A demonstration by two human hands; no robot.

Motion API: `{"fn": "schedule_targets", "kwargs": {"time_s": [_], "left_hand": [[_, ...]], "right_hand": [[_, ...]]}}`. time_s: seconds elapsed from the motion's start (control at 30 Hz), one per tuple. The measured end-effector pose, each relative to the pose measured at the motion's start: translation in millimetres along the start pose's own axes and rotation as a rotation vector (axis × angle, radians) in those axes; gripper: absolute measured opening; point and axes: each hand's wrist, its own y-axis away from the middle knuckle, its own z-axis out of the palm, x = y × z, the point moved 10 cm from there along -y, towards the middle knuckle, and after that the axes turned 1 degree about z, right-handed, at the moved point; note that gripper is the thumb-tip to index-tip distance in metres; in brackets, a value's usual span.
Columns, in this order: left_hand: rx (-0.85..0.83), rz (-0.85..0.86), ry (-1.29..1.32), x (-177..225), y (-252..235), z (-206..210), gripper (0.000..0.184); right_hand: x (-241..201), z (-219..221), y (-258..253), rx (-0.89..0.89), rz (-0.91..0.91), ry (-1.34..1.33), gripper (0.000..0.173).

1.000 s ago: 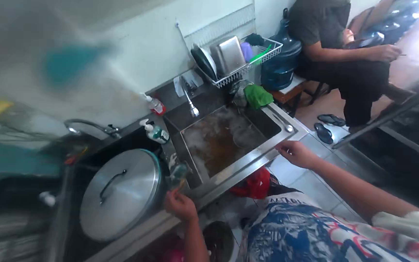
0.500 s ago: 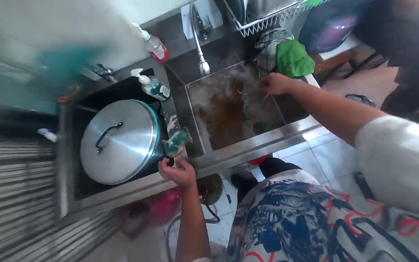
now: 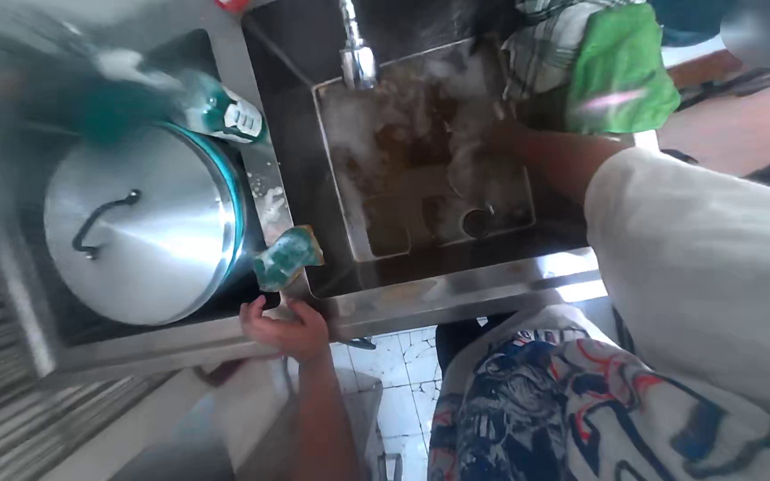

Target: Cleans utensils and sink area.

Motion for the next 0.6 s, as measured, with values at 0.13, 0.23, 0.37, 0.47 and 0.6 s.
{"fn": "schedule_targets", "kwargs": {"time_s": [0.13,0.23,0.37,0.47,0.6], "left_hand": [[-0.02,-0.029,-0.017,-1,-2,2,0.045],[-0.032,-0.032,-0.027,-1,-2,3,0.046],[-0.027,-0.023,-0.041,-2,-2,3,0.042],[-0.02,-0.012,-0.054,-3,-3,4,0.043],[-0.044,-0.011,-0.058,-1,-5,4,0.044]], "right_hand": [[22,30,-30,-0.052,0.012,0.047,0.051],[16,34,-20,-0.117,0.003,0.157,0.046],[9,27,-1,-0.239,0.152,0.113,0.05],[9,23,8,-0.24,0.177,0.13,0.043],[3,17,11,-0.164,0.068,0.16,0.037]]}}
